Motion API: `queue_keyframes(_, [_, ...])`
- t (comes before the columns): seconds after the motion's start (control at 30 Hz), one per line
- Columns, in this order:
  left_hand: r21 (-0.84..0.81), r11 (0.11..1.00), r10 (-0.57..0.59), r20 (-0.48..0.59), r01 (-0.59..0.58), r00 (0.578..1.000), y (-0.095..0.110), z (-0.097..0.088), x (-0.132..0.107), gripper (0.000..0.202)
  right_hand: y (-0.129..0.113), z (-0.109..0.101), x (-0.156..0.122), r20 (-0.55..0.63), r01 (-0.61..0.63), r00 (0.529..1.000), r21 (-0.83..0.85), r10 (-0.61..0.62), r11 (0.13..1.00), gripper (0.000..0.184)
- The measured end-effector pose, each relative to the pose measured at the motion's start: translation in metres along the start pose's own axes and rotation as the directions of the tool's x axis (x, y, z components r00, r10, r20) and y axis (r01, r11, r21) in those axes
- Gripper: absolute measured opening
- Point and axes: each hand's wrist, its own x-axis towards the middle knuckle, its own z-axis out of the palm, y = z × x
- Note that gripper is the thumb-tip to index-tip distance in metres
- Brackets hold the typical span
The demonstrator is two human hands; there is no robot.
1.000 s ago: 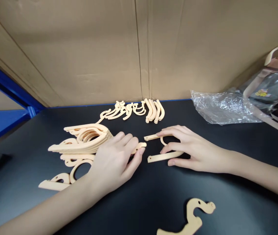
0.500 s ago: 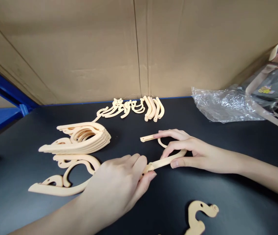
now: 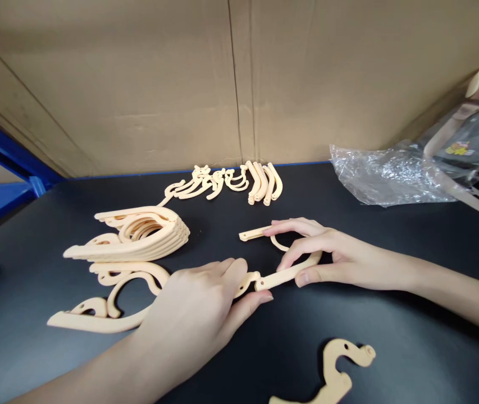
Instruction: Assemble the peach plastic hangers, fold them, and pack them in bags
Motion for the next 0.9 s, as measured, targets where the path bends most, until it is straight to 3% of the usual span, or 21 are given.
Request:
queue_keyframes(0.4, [-0.023, 1.0, -0.005, 0.003, 0.005, 1.0, 0.001, 0.001, 0.0, 0.045, 0.008, 0.0, 0.002, -0.026, 0.043, 0.999, 0.048, -0.042, 0.998, 0.025])
queue_keyframes(0.57, [-0.047, 0.999, 0.005, 0.019, -0.004, 1.0, 0.002, 0.003, -0.002, 0.046, 0.015, -0.001, 0.0, -0.033, 0.054, 0.998, -0.017, -0.055, 0.998, 0.025])
queue_keyframes(0.9, [0.121, 0.988, 0.103, -0.025, -0.099, 0.994, 0.0, 0.006, -0.002, 0.049, 0.012, 0.001, 0.0, -0.036, 0.035, 0.999, -0.013, -0.036, 0.999, 0.023])
